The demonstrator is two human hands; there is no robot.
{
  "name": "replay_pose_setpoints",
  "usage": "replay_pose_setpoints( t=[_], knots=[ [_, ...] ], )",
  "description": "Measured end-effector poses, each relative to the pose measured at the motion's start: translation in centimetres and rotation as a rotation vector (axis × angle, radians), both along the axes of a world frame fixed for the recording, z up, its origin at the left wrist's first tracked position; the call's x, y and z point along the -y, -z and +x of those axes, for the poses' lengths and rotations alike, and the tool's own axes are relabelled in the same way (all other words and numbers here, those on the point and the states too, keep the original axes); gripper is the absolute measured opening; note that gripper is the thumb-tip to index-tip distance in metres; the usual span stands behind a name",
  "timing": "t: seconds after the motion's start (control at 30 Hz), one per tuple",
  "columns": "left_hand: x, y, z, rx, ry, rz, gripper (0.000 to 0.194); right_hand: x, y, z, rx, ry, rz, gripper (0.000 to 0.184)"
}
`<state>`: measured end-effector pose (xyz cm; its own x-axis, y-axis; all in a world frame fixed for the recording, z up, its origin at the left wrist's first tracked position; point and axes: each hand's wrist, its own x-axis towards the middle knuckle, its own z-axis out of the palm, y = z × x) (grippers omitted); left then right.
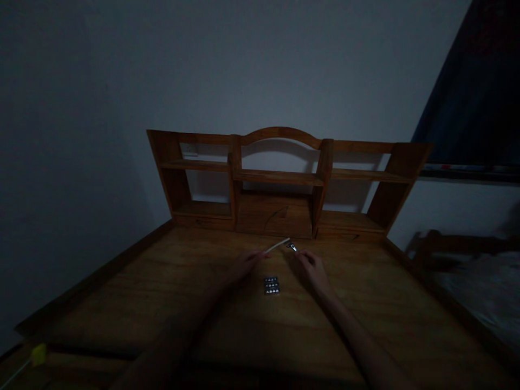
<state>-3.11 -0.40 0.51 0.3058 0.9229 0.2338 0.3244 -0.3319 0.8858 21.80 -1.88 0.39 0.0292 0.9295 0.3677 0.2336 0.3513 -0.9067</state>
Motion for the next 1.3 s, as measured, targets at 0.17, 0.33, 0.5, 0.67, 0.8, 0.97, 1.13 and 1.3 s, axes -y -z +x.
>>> replay_pose_setpoints(
  t=[0.17, 0.33, 0.5, 0.67, 0.8, 0.97, 1.13, 1.3],
  knots=[
    [-0.2, 0.2, 0.1, -0.017, 0.026, -0.007, 0.049, 0.0, 0.0, -0.1, 0.01, -0.005, -0.003, 0.031],
    [-0.7, 0.7, 0.1, -0.02, 0.028, 0.022, 0.048, 0.0, 0.3, -0.1, 0.028, 0.014, 0.001, 0.031],
    [-0.6, 0.6, 0.1, -0.015, 0.027, 0.031, 0.048, 0.1, 0.2, -0.1, 0.02, 0.021, -0.015, 0.033],
    [-0.5, 0.2, 0.1, -0.017, 0.034, 0.023, 0.049, 0.3, -0.2, -0.2, 0.022, 0.013, 0.001, 0.033],
    [-0.3, -0.2, 0.1, -0.026, 0.046, 0.001, 0.05, 0.3, -0.1, -0.2, 0.008, 0.008, 0.006, 0.032],
    [-0.2, -0.2, 0.0, -0.028, 0.053, 0.007, 0.05, 0.5, -0.2, -0.2, 0.014, 0.008, 0.006, 0.033],
    [-0.6, 0.5, 0.0, -0.021, 0.034, 0.019, 0.052, 0.4, -0.3, -0.2, 0.013, 0.011, 0.0, 0.034],
    [-0.7, 0.5, 0.1, -0.023, 0.051, 0.036, 0.05, 0.2, 0.1, -0.1, 0.017, 0.014, 0.007, 0.032]
  ],
)
